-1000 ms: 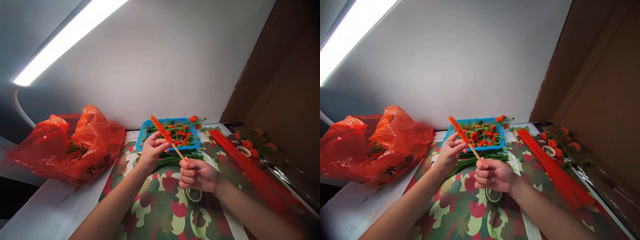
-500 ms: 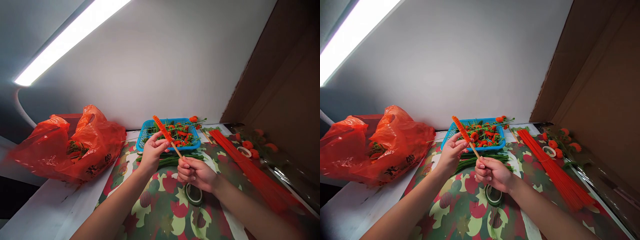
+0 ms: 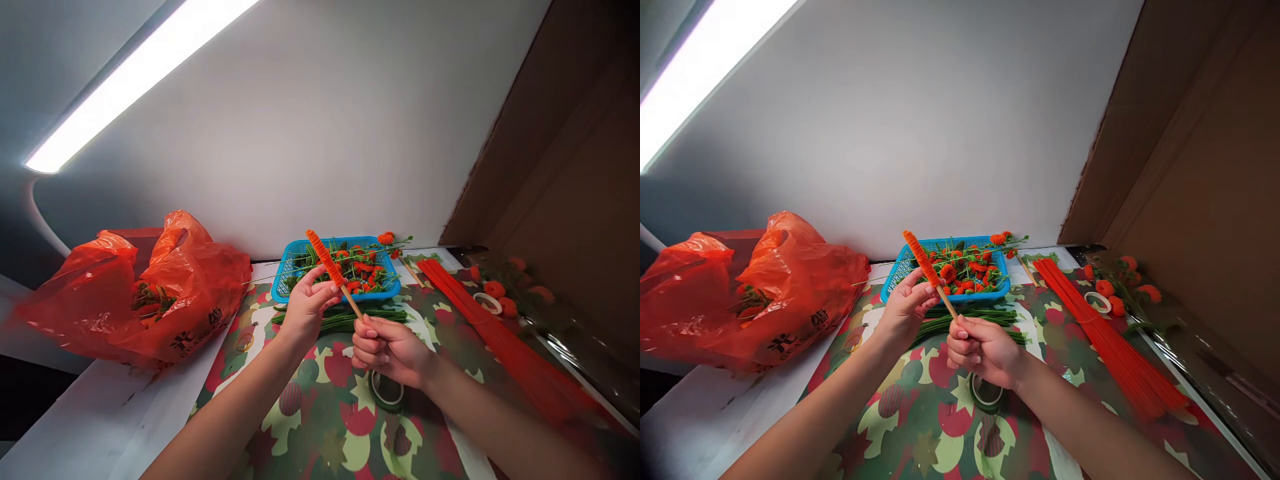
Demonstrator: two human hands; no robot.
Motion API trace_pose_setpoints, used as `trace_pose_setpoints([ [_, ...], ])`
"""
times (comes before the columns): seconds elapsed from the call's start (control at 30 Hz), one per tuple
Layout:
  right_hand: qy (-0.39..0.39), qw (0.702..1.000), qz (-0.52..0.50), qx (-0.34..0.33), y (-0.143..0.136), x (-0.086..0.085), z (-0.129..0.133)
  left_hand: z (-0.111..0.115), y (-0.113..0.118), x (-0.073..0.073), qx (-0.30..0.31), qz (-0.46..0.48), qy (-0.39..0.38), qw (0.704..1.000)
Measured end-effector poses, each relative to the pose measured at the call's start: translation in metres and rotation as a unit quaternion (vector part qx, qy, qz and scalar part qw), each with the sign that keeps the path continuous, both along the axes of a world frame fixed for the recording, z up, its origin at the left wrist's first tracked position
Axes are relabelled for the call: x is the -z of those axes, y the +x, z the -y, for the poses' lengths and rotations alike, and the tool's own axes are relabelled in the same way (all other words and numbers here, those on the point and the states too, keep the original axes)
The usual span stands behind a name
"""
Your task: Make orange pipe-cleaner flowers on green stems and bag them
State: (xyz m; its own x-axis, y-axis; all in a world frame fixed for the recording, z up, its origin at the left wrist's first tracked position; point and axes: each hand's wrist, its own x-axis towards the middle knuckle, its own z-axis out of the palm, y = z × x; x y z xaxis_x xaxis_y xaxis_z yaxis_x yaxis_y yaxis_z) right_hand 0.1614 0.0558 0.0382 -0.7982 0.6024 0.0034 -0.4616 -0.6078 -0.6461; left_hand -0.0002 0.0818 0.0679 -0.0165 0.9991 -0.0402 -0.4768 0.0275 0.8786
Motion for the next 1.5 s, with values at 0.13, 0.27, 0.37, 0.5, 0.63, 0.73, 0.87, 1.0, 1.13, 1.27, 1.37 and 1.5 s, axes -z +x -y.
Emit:
trace_pose_setpoints([
  [0.13, -0.006, 1.000, -0.003, -0.006, -0.0005, 0.0006, 0.0004, -0.0012, -0.0009, 0.0021, 0.010, -0.002, -0.006, 1.000],
  [0.27, -0.008, 1.000, -0.022, -0.018, -0.0013, 0.0025, 0.0007, -0.0028, -0.0018, 0.0039, 0.025, 0.003, -0.007, 1.000],
  [0.37, -0.031, 0.998, -0.046, -0.033, -0.0017, 0.0041, 0.0011, -0.0036, -0.0018, 0.0040, 0.037, 0.010, -0.008, 0.999],
  [0.5, -0.071, 0.992, -0.085, -0.059, -0.0023, 0.0056, 0.0019, -0.0029, -0.0011, 0.0029, 0.039, 0.023, -0.016, 0.999],
  [0.63, -0.087, 0.988, -0.105, -0.071, -0.0034, 0.0059, 0.0029, -0.0007, 0.0004, 0.0015, 0.035, 0.027, -0.024, 0.999],
  [0.73, -0.093, 0.985, -0.123, -0.073, -0.0034, 0.0049, 0.0034, 0.0003, 0.0008, 0.0002, 0.033, 0.025, -0.015, 0.999],
  [0.87, -0.099, 0.978, -0.160, -0.087, -0.0021, 0.0022, 0.0047, 0.0004, -0.0007, -0.0011, 0.022, -0.007, 0.017, 1.000],
  [1.0, -0.097, 0.977, -0.166, -0.090, -0.0011, 0.0008, 0.0059, 0.0008, -0.0008, -0.0012, 0.007, -0.033, 0.033, 0.999],
  [1.13, -0.095, 0.979, -0.158, -0.088, -0.0013, 0.0013, 0.0058, 0.0022, 0.0003, -0.0020, 0.002, -0.033, 0.040, 0.999],
  [1.27, -0.087, 0.984, -0.137, -0.080, -0.0017, 0.0015, 0.0055, 0.0036, 0.0010, -0.0032, 0.001, -0.030, 0.047, 0.998],
  [1.37, -0.072, 0.989, -0.109, -0.070, -0.0012, 0.0004, 0.0051, 0.0035, 0.0009, -0.0035, 0.001, -0.027, 0.050, 0.998],
  [1.5, -0.032, 0.997, -0.064, -0.036, 0.0005, -0.0025, 0.0033, 0.0021, 0.0000, -0.0041, 0.003, -0.024, 0.054, 0.998],
])
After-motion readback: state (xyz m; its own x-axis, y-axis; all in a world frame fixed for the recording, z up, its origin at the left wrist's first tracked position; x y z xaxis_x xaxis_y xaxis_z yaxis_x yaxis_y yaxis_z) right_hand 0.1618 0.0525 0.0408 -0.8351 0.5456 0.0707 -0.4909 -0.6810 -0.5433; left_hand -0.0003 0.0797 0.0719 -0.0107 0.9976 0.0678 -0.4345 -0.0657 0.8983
